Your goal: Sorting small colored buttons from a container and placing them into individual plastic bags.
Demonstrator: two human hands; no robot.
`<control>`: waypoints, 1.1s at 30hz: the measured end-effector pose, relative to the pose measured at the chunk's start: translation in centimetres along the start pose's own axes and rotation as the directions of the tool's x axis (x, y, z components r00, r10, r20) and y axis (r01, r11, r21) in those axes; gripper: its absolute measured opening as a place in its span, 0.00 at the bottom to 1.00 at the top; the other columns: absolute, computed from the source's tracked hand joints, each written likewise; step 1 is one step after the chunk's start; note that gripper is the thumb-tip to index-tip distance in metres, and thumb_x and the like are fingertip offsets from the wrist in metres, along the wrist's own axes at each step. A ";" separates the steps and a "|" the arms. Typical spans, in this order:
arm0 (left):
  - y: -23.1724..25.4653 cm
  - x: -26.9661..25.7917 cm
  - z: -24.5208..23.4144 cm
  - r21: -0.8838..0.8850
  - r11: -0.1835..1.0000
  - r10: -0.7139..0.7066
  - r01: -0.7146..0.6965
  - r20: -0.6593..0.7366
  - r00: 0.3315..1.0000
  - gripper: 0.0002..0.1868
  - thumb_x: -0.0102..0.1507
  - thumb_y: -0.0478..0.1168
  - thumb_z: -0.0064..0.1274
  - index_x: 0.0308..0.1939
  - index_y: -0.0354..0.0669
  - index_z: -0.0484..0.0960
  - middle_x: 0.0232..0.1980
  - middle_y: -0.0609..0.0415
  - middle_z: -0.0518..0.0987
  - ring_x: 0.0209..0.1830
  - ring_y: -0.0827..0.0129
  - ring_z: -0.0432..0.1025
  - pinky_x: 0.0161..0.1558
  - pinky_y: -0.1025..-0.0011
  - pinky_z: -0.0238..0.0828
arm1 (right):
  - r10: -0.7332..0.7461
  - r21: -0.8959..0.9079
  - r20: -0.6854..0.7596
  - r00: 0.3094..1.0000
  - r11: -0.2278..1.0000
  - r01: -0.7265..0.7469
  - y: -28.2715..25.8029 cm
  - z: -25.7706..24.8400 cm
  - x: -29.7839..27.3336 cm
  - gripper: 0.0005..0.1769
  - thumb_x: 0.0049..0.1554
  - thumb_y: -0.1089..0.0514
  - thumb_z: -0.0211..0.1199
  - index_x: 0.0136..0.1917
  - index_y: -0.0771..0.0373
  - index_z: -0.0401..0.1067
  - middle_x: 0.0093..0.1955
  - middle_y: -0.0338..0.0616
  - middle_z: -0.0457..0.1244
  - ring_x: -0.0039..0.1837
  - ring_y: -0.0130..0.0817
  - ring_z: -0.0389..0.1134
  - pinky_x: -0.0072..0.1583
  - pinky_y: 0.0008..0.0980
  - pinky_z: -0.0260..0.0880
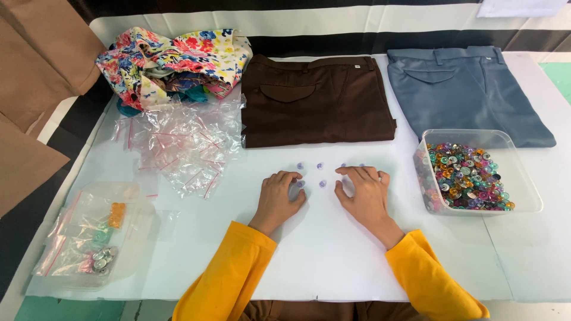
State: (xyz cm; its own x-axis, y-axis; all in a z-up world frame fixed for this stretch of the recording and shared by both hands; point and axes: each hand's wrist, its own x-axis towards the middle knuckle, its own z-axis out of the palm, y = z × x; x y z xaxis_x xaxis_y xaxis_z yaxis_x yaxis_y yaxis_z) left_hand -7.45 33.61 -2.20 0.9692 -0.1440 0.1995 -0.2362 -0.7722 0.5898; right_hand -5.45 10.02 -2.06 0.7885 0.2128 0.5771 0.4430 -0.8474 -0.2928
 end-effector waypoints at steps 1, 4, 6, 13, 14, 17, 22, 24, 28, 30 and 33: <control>-0.1 0.0 0.1 0.001 1.000 0.002 -0.002 0.001 1.000 0.17 0.63 0.45 0.53 0.54 0.47 0.78 0.46 0.51 0.79 0.53 0.57 0.75 0.61 0.56 0.63 | 0.002 -0.001 -0.002 1.000 1.000 -0.002 0.4 -0.4 0.0 0.13 0.53 0.52 0.67 0.53 0.43 0.77 0.47 0.28 0.70 0.55 0.32 0.67 0.60 0.41 0.52; -0.4 -0.1 0.4 0.001 1.000 -0.005 0.005 0.001 1.000 0.17 0.63 0.46 0.53 0.55 0.48 0.77 0.48 0.51 0.79 0.53 0.58 0.75 0.62 0.56 0.62 | 0.029 -0.069 0.007 1.000 0.997 -0.028 1.1 -1.2 -0.1 0.13 0.54 0.50 0.66 0.53 0.42 0.77 0.46 0.26 0.70 0.53 0.31 0.66 0.59 0.40 0.52; -0.5 -0.1 0.4 0.000 1.000 0.003 -0.003 0.006 1.000 0.18 0.64 0.46 0.53 0.56 0.48 0.77 0.48 0.51 0.78 0.54 0.56 0.75 0.62 0.55 0.62 | 0.000 -0.113 0.023 1.000 0.994 0.002 1.2 -1.2 -0.2 0.13 0.53 0.47 0.68 0.53 0.42 0.78 0.45 0.28 0.70 0.53 0.31 0.67 0.58 0.41 0.51; -0.6 -0.1 0.5 0.013 1.000 0.023 -0.023 0.014 1.000 0.17 0.66 0.47 0.52 0.58 0.50 0.77 0.48 0.52 0.79 0.55 0.58 0.74 0.63 0.55 0.61 | -0.024 -0.137 0.094 0.995 0.990 0.036 0.8 -0.7 -0.6 0.06 0.59 0.51 0.63 0.49 0.42 0.80 0.44 0.26 0.71 0.52 0.30 0.68 0.57 0.40 0.52; -0.7 -0.1 0.6 0.031 0.999 0.020 -0.020 0.012 1.000 0.15 0.67 0.47 0.51 0.57 0.51 0.78 0.47 0.53 0.79 0.54 0.59 0.75 0.62 0.56 0.62 | -0.010 -0.140 0.120 0.993 0.990 0.027 1.0 -0.5 -0.7 0.07 0.59 0.51 0.63 0.49 0.42 0.79 0.44 0.26 0.72 0.53 0.30 0.67 0.58 0.41 0.52; -0.9 -0.1 0.7 0.047 0.999 0.014 -0.014 0.005 1.000 0.14 0.68 0.46 0.50 0.56 0.52 0.78 0.47 0.54 0.79 0.53 0.60 0.75 0.61 0.58 0.62 | 0.000 -0.139 0.146 0.989 0.990 0.021 1.1 -0.5 -0.9 0.08 0.58 0.52 0.62 0.50 0.41 0.79 0.45 0.27 0.72 0.53 0.31 0.67 0.58 0.41 0.52; -0.8 -0.2 0.8 0.026 1.000 0.015 -0.015 -0.005 1.000 0.15 0.67 0.48 0.52 0.56 0.52 0.78 0.46 0.54 0.79 0.53 0.60 0.75 0.61 0.57 0.63 | -0.015 -0.152 0.139 0.990 0.988 0.037 1.0 -0.4 -1.1 0.10 0.58 0.51 0.62 0.52 0.41 0.79 0.47 0.28 0.71 0.55 0.32 0.67 0.59 0.42 0.52; -0.9 -0.1 0.9 0.030 0.999 0.017 -0.017 -0.013 1.000 0.18 0.66 0.51 0.54 0.57 0.51 0.77 0.47 0.52 0.79 0.54 0.58 0.75 0.61 0.55 0.63 | -0.006 -0.144 0.117 0.993 0.989 0.023 0.9 -0.5 -1.0 0.12 0.58 0.50 0.63 0.56 0.40 0.78 0.49 0.29 0.71 0.58 0.32 0.67 0.61 0.44 0.53; 1.3 -0.6 -0.6 -0.054 0.998 0.029 -0.033 -0.065 0.997 0.27 0.63 0.48 0.56 0.65 0.47 0.70 0.51 0.46 0.78 0.52 0.55 0.74 0.59 0.55 0.63 | -0.088 -0.160 -0.012 0.996 0.983 0.085 1.7 -2.1 -1.4 0.19 0.57 0.48 0.65 0.62 0.42 0.74 0.54 0.29 0.69 0.59 0.28 0.64 0.61 0.37 0.52; 2.3 -0.7 -0.7 -0.106 0.990 0.073 -0.090 -0.152 0.986 0.28 0.62 0.44 0.57 0.65 0.44 0.69 0.53 0.45 0.76 0.52 0.54 0.73 0.58 0.56 0.64 | -0.098 -0.107 -0.106 0.990 0.990 0.087 1.7 -4.3 -1.3 0.27 0.56 0.51 0.65 0.69 0.49 0.69 0.59 0.36 0.66 0.63 0.33 0.63 0.62 0.37 0.56; 5.4 -1.0 1.2 -0.214 0.951 0.179 -0.222 -0.200 0.963 0.28 0.60 0.45 0.58 0.62 0.43 0.71 0.51 0.47 0.76 0.51 0.55 0.73 0.56 0.58 0.64 | -0.065 -0.041 -0.153 0.986 0.997 0.059 3.2 -9.3 -1.6 0.28 0.59 0.53 0.64 0.72 0.56 0.66 0.63 0.42 0.65 0.63 0.39 0.62 0.64 0.40 0.57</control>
State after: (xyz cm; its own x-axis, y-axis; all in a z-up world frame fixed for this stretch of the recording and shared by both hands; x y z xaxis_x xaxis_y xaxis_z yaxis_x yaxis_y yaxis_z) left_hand -9.62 28.77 -0.17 0.8773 -0.1533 0.4549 -0.4544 -0.5706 0.6841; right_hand -9.26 2.40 3.17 0.6836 0.1902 0.7046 0.4707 -0.8527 -0.2265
